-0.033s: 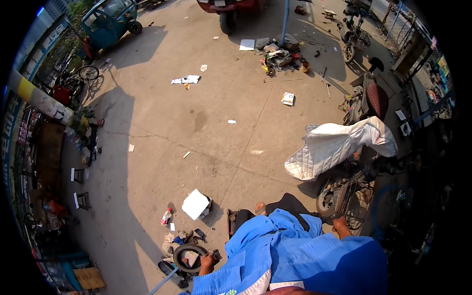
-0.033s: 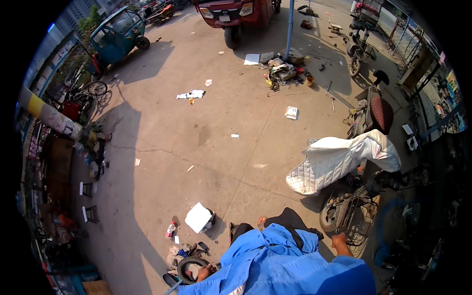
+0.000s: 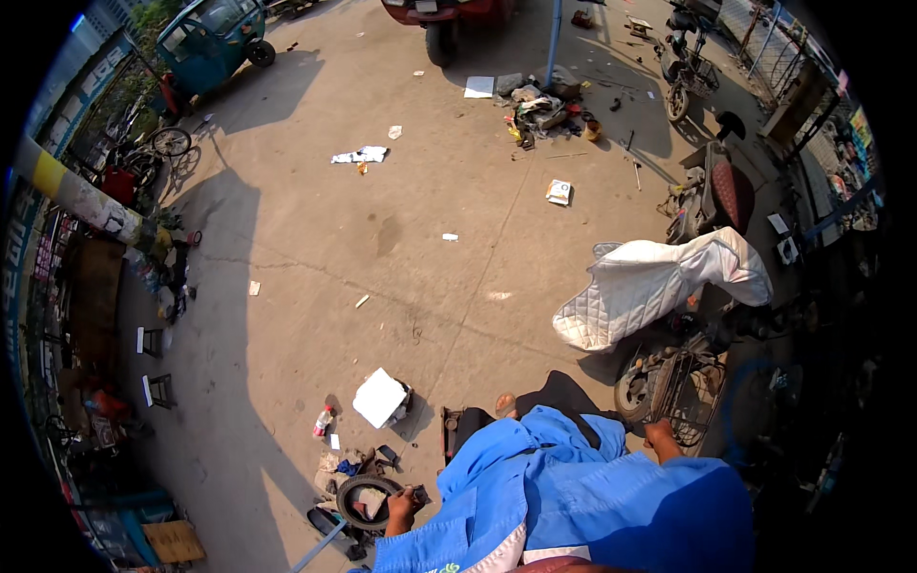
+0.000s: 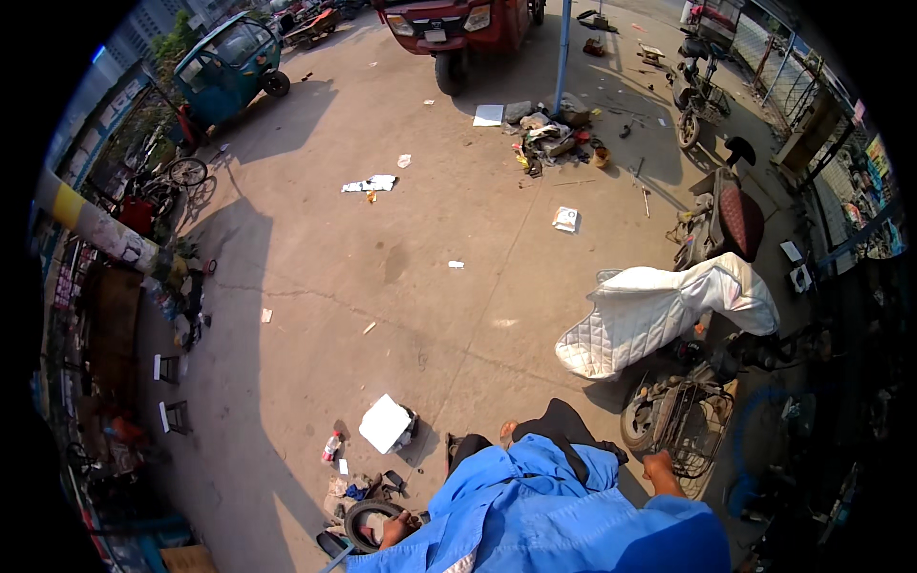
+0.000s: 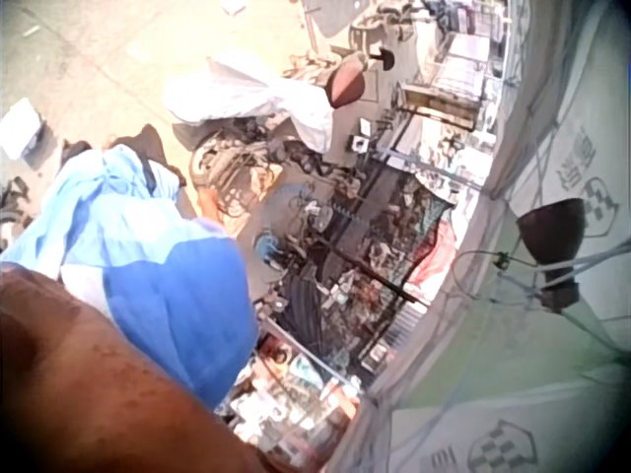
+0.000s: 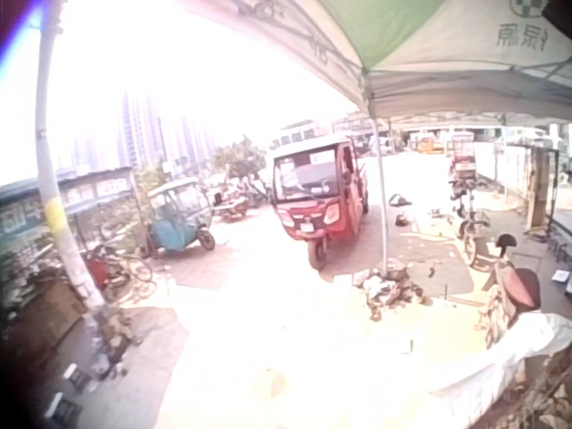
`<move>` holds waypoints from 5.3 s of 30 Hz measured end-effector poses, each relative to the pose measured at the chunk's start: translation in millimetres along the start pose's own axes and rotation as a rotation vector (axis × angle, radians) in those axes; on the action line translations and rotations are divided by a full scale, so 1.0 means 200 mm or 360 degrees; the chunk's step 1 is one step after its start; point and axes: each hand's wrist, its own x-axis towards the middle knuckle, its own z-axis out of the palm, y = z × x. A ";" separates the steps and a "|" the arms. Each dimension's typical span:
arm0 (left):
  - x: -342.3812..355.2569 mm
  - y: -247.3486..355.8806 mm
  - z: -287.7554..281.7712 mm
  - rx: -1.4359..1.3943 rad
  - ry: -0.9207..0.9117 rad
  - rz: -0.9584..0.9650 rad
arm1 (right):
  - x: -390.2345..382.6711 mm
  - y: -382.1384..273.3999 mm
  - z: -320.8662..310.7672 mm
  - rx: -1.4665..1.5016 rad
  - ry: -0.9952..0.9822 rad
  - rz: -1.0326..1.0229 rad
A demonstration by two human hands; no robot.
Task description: The person works on the electrical components of an electric scooter, using a screwdriver to manipulate wires and a small circuit board on the scooter's floorboard. The person briefly walks around the workshop area before returning to the scooter to continue the repair.
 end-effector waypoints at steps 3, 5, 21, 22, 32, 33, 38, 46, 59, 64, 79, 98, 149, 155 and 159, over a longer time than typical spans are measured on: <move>-0.01 0.19 0.16 0.0023 0.0029 0.0037 | 0.04 -0.12 0.03 0.0125 0.0034 -0.0053; -0.06 0.26 0.22 0.0024 0.0059 0.0046 | 0.14 -0.19 0.06 0.0173 0.0003 -0.0094; 0.20 0.77 0.72 0.0515 0.0125 -0.0387 | 0.73 -0.85 0.40 0.0398 -0.0713 0.0092; 0.21 0.81 0.83 0.0362 0.0078 -0.0341 | 0.90 -0.94 0.41 0.0359 -0.0826 -0.0182; 0.55 2.22 1.71 0.0514 -0.0279 0.0232 | -0.10 -2.55 0.02 0.0746 -0.0776 -0.0552; 0.58 2.29 1.78 0.0529 -0.0297 0.0218 | -0.07 -2.59 0.02 0.0801 -0.0743 -0.0534; 0.79 2.63 2.05 0.1002 -0.0292 0.0044 | 0.13 -2.59 0.08 0.1020 -0.0550 -0.0266; 1.27 3.44 2.55 0.1080 -0.0326 0.0022 | -0.02 -2.65 0.12 0.1176 -0.0396 -0.0145; 1.09 3.86 4.30 0.1474 -0.0461 0.0374 | 0.63 -2.82 -0.10 0.1457 -0.0341 0.0062; 0.84 3.59 4.85 0.1710 -0.0599 0.0193 | 0.96 -3.03 -0.76 0.0751 -0.0468 -0.0411; 0.75 3.69 6.19 0.1721 -0.0350 0.0123 | 2.00 -3.67 -1.75 0.1952 -0.0406 0.0518; 0.56 4.02 8.39 0.1316 -0.0730 0.0547 | 3.10 -5.12 -2.98 0.0939 -0.0439 0.0083; 0.56 4.61 11.77 -0.0952 0.0722 -0.0847 | 5.00 -12.09 -4.92 -0.0698 -0.0764 -0.0816; 0.26 4.76 12.64 -0.0898 0.0508 -0.0390 | 4.71 -13.33 -4.86 -0.0643 -0.1055 -0.1115; 0.24 5.00 12.98 -0.0836 0.0701 -0.0380 | 4.62 -13.73 -4.63 -0.0953 -0.0909 -0.1223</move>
